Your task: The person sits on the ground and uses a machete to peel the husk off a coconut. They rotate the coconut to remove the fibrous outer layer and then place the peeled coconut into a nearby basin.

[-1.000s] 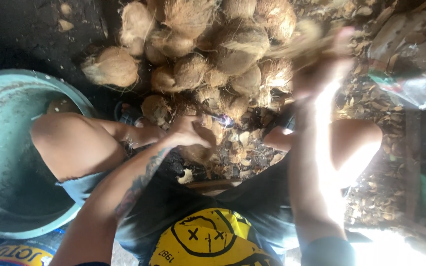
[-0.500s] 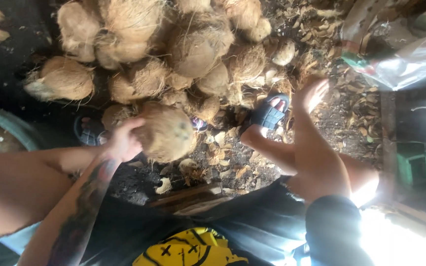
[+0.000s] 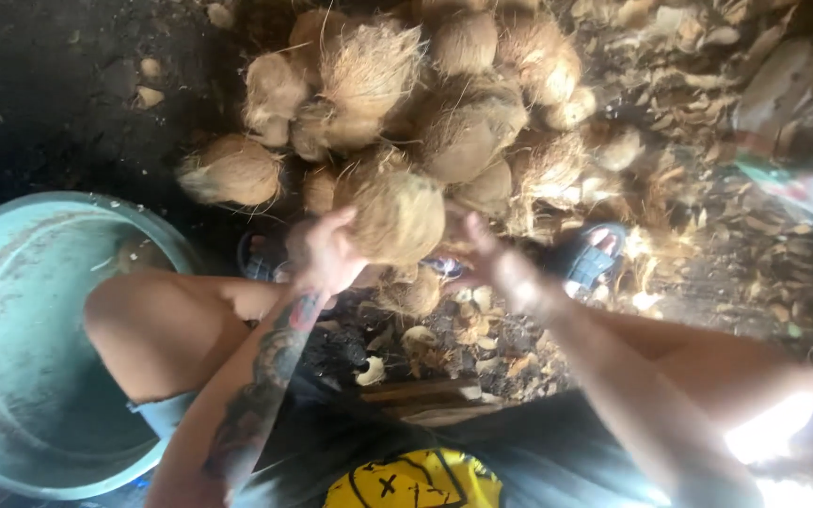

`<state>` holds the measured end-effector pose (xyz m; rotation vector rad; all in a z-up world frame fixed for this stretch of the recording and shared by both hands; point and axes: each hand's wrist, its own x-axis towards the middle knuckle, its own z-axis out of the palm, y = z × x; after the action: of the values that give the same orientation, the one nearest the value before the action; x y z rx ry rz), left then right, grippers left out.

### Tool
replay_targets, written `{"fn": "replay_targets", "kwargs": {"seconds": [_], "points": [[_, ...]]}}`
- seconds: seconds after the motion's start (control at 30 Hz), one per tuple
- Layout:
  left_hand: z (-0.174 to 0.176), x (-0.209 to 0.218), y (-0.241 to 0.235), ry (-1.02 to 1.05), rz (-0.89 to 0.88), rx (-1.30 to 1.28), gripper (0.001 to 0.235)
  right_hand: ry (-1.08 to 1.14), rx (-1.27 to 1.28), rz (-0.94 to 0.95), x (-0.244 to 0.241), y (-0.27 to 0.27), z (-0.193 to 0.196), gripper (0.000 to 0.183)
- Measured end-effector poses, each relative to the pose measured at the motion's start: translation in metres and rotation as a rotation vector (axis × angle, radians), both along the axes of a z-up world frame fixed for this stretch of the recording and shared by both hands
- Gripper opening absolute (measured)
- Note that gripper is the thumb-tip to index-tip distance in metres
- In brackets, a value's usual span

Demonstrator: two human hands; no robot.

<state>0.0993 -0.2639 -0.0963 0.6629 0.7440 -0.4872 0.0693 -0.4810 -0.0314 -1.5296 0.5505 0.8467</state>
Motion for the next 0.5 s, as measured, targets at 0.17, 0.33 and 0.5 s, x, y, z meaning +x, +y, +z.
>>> {"fn": "replay_targets", "kwargs": {"seconds": [0.17, 0.33, 0.5], "points": [[-0.046, -0.012, 0.01, -0.712, -0.395, -0.037, 0.129, -0.452, 0.28, -0.287, -0.021, 0.047, -0.001, 0.113], [-0.015, -0.021, -0.003, -0.899, -0.384, -0.038, 0.113, -0.793, 0.16, 0.165, -0.016, 0.006, -0.003, 0.073], [-0.037, -0.015, -0.03, -1.214, -0.386, 0.215, 0.085, -1.163, -0.024, 0.257, -0.01, 0.007, -0.067, 0.043]]}}
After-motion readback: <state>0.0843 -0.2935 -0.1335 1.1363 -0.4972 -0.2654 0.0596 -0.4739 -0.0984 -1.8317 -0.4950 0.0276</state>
